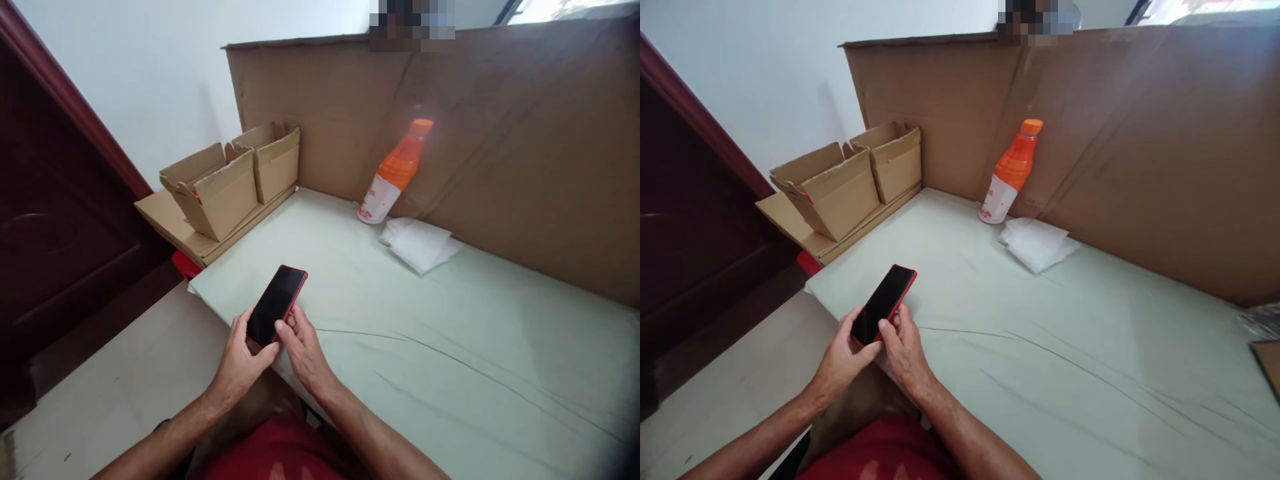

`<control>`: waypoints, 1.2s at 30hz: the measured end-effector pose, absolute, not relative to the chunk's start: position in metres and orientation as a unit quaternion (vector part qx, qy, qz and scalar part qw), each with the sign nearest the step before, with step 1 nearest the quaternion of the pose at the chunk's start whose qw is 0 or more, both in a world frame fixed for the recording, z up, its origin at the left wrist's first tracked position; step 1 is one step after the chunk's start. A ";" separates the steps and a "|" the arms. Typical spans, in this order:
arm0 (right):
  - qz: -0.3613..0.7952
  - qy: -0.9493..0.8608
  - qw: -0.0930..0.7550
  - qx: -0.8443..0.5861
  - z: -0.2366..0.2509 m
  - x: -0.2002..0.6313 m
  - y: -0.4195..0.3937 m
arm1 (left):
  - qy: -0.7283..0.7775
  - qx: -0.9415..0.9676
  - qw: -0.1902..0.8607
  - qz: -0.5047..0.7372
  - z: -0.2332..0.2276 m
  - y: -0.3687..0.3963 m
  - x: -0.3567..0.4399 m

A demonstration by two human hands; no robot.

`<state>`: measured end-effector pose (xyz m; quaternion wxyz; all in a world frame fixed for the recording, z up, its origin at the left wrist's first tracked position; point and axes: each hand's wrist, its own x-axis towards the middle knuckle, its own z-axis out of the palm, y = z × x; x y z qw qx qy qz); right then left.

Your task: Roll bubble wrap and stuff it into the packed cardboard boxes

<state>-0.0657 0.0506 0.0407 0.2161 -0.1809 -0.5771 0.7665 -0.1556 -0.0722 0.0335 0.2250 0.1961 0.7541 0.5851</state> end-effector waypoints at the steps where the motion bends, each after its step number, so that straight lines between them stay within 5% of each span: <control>1: 0.758 -0.580 0.231 -0.187 0.039 -0.061 0.055 | 0.738 0.207 0.239 0.597 0.032 -0.067 -0.151; 10: 0.743 -0.628 0.184 -0.145 0.040 -0.021 0.076 | 0.485 0.015 0.395 0.780 0.030 -0.024 -0.154; 25: 0.585 -0.712 0.288 -0.262 0.017 -0.020 0.053 | 0.426 -0.055 0.392 0.813 0.022 -0.017 -0.147; 36: 0.651 -0.694 0.225 -0.209 0.012 -0.022 0.050 | 0.421 -0.044 0.386 0.820 0.026 -0.027 -0.156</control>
